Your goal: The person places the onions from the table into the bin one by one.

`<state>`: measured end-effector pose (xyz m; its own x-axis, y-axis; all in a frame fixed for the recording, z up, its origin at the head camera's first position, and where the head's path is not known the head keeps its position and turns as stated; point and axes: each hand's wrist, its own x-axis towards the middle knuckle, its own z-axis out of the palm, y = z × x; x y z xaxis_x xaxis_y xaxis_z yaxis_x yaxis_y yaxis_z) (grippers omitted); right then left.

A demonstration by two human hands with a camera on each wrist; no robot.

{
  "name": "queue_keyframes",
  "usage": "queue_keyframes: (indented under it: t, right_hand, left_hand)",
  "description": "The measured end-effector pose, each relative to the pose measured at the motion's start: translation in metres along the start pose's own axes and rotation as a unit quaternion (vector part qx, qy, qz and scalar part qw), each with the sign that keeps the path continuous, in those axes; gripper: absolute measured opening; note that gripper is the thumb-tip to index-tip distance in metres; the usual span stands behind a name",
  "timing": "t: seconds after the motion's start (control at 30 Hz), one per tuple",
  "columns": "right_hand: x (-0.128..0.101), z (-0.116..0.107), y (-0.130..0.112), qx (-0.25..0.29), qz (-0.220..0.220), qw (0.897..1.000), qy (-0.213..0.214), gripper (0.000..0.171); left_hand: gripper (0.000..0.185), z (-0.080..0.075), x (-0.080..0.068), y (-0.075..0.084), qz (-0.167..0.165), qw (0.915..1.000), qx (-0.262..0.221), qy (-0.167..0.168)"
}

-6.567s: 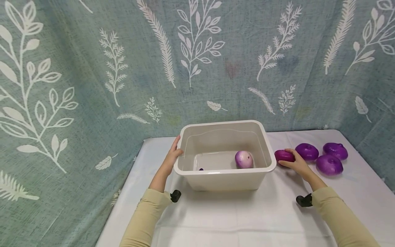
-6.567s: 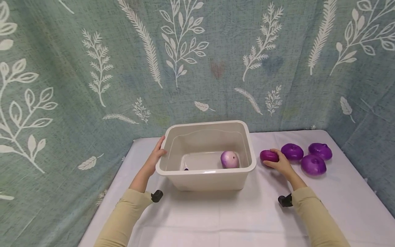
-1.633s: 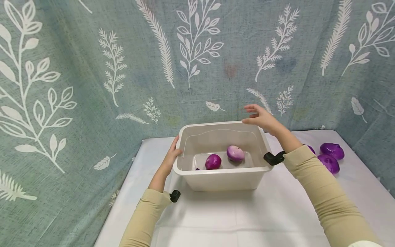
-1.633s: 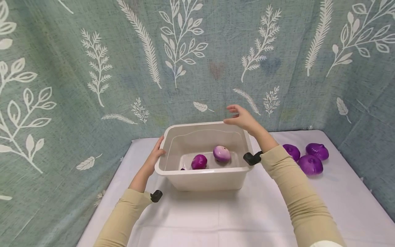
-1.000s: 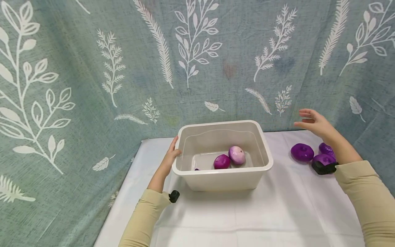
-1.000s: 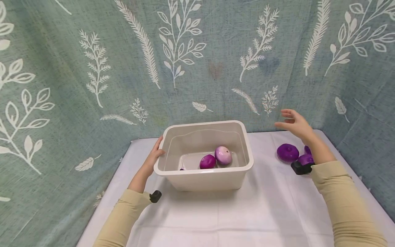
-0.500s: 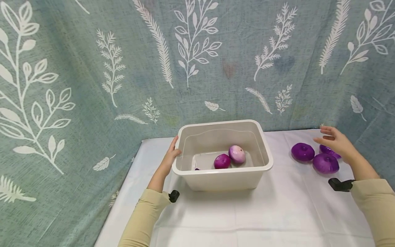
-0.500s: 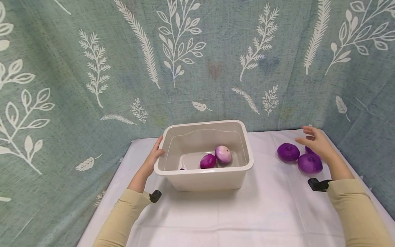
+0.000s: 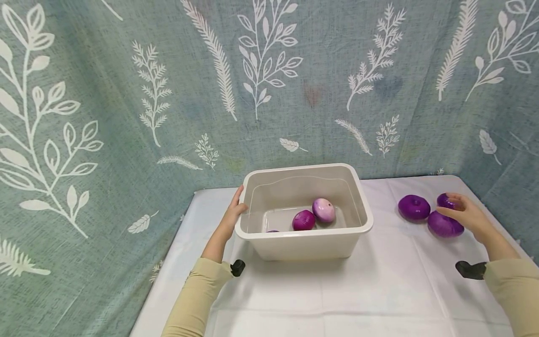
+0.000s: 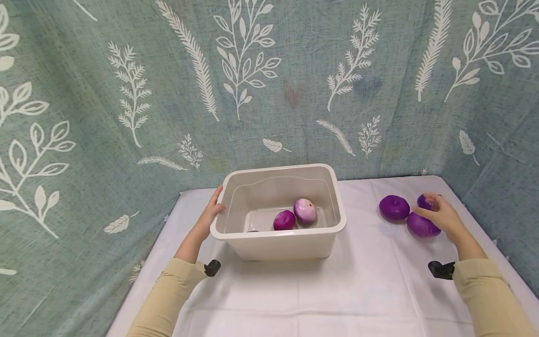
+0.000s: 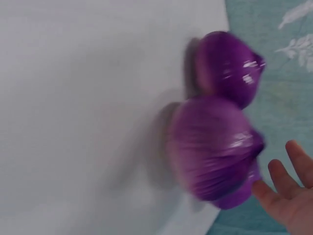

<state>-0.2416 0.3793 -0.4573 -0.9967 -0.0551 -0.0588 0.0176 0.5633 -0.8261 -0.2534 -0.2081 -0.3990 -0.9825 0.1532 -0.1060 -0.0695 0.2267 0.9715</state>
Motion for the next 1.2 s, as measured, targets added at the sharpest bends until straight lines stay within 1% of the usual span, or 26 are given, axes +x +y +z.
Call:
queue_keyframes:
  t: [0.23, 0.3, 0.47, 0.57, 0.73, 0.9, 1.2]
  right_hand:
    - [-0.004, 0.01, 0.022, -0.007, 0.0, 1.0, 0.019, 0.077]
    - [-0.004, 0.013, 0.028, -0.019, 0.006, 1.0, 0.022, 0.079]
    - [-0.003, 0.019, 0.041, -0.039, 0.03, 0.999, 0.01, 0.08]
    - [-0.005, 0.024, 0.048, -0.03, 0.043, 0.999, 0.004, 0.082]
    - [-0.005, 0.033, 0.057, -0.022, 0.025, 0.999, 0.029, 0.089]
    - [-0.004, 0.037, 0.06, -0.035, 0.006, 0.998, 0.055, 0.091]
    - [-0.004, 0.039, 0.055, -0.06, 0.0, 0.996, 0.063, 0.091]
  left_hand:
    - [0.074, 0.0, 0.0, 0.0, 0.002, 1.0, 0.0, 0.001]
    - [0.075, 0.0, 0.0, 0.0, 0.002, 1.0, 0.001, 0.0]
    - [0.075, -0.001, 0.001, -0.001, 0.0, 1.0, -0.003, 0.002]
    - [0.075, 0.0, 0.001, -0.001, -0.002, 1.0, -0.002, 0.001]
    - [0.075, -0.001, 0.0, -0.001, -0.005, 1.0, -0.003, 0.002]
    - [0.074, 0.0, 0.001, -0.001, 0.0, 1.0, -0.007, 0.003]
    - [0.073, -0.001, 0.001, -0.001, -0.001, 1.0, -0.004, 0.002]
